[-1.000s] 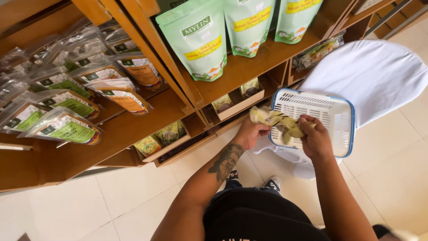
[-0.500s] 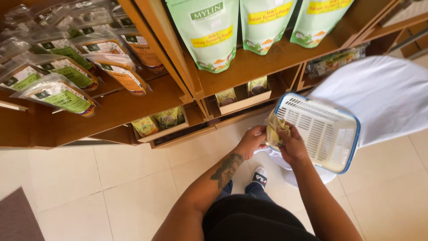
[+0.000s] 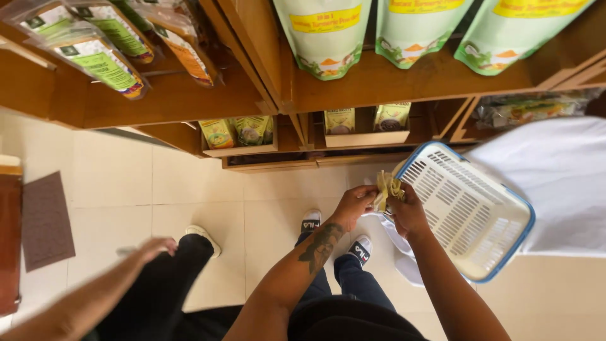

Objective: Wiping down and organizing various food packages on store shelves using a cloth.

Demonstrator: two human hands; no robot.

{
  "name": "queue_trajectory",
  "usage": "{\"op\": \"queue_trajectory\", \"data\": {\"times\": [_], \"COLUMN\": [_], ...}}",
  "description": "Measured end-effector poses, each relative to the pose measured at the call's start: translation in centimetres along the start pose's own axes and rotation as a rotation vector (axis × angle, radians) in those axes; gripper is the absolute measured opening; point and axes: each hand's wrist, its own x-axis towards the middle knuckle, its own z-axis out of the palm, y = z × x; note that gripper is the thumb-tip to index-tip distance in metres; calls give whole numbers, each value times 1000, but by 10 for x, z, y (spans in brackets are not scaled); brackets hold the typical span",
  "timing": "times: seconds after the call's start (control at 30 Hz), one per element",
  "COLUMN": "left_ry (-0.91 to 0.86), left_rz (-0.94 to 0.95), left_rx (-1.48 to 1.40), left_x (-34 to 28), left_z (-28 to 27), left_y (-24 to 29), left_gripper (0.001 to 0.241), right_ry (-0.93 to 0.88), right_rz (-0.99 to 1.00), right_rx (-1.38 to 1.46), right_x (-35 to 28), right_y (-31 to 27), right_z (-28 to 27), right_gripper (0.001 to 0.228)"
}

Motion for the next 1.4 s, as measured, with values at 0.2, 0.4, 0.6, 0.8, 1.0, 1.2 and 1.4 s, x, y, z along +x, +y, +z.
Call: {"op": "queue_trajectory", "data": {"times": [0.2, 0.4, 0.6, 0.8, 1.0, 1.2, 1.4], "left_ry": [69, 285, 368, 386, 433, 386, 12], "left_rz": [-18, -13, 62, 65, 146, 149, -127], "left_rx": [-25, -67, -303, -338, 105, 47, -142], "left_x": [33, 184, 213, 285, 230, 269, 111], "left_z": [-26, -94, -107, -144, -134, -164, -120], "left_y": [0, -36, 18, -13, 37, 10, 34], "left_gripper": [39, 60, 92, 62, 72, 63, 79], "right_ry": [15, 158, 389, 579, 270, 303, 229], "right_rz": [-85, -203, -368, -586, -437, -195, -221], "right_rx": [8, 1, -70, -520, -641, -528, -144], "right_x": [54, 170, 261, 275, 204, 182, 74], "right_y": [17, 64, 93, 150, 186, 152, 96], "right_z": [16, 10, 15, 72, 171, 144, 121], "right_gripper": [51, 57, 58, 55, 55, 59, 46]}}
